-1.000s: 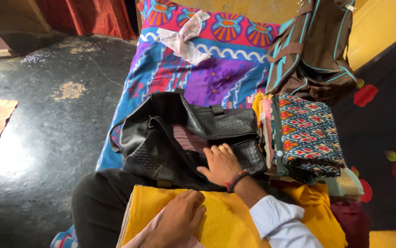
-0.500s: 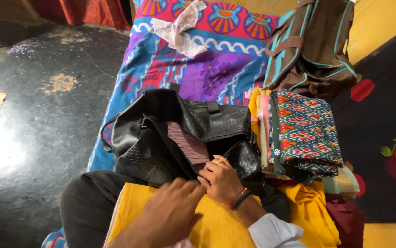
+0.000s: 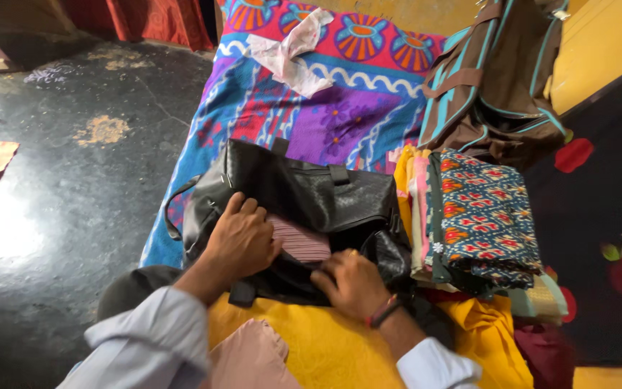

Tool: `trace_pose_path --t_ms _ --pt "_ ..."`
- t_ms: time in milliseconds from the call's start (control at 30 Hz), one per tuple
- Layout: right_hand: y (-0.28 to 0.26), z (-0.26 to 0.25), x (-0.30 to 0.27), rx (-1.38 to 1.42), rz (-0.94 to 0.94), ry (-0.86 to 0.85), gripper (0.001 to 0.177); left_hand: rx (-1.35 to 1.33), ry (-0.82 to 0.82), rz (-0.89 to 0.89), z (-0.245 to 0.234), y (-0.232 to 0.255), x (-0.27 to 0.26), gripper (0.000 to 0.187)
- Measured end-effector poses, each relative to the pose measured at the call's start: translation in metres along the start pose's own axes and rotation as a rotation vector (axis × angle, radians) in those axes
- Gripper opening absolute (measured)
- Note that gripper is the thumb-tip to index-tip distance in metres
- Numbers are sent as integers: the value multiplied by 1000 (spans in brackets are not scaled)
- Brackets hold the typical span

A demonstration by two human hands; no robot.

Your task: The person sits on the floor and packs folded clothes into a black duffel bag. They repeatedly reach into the bag to retrieve folded garments, unfold them, and place them into a growing stack on the floor. The person then refolds the clothes and places them back into the bag, repeating this cycle with multiple items.

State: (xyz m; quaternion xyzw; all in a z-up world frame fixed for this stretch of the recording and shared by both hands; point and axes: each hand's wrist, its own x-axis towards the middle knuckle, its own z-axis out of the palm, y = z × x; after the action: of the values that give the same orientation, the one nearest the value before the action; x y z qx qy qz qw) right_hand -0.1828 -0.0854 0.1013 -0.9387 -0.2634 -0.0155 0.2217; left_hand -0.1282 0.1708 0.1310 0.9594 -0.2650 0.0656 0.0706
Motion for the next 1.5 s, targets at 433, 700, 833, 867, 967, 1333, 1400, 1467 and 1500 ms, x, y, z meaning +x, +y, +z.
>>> trace_pose_path --t_ms 433,700,833,867,967,1333,1400,1467,1500 --pt "52 34 114 -455 -39 103 65 -11 5 -315 4 18 -42 32" --pt "32 -43 144 -302 -65 882 19 -118 9 -341 -18 -4 -11 47" --pt "0 5 122 63 -324 248 12 -140 53 -301 -23 -11 -3 52" --pt "-2 27 122 44 -213 61 31 -139 46 -296 -22 -12 -3 58" --pt "20 89 140 61 116 -355 51 -141 51 -274 -19 -10 -4 73" --pt "4 171 125 566 310 -23 55 -242 120 -225 -3 -7 -21 83" --pt "3 173 119 655 281 10 56 -268 125 -213 0 -7 -26 84" --pt "9 179 116 723 194 79 66 -291 132 -218 3 -8 -29 85" --pt "16 183 117 819 280 66 60 -301 136 -229 6 -9 -30 85"
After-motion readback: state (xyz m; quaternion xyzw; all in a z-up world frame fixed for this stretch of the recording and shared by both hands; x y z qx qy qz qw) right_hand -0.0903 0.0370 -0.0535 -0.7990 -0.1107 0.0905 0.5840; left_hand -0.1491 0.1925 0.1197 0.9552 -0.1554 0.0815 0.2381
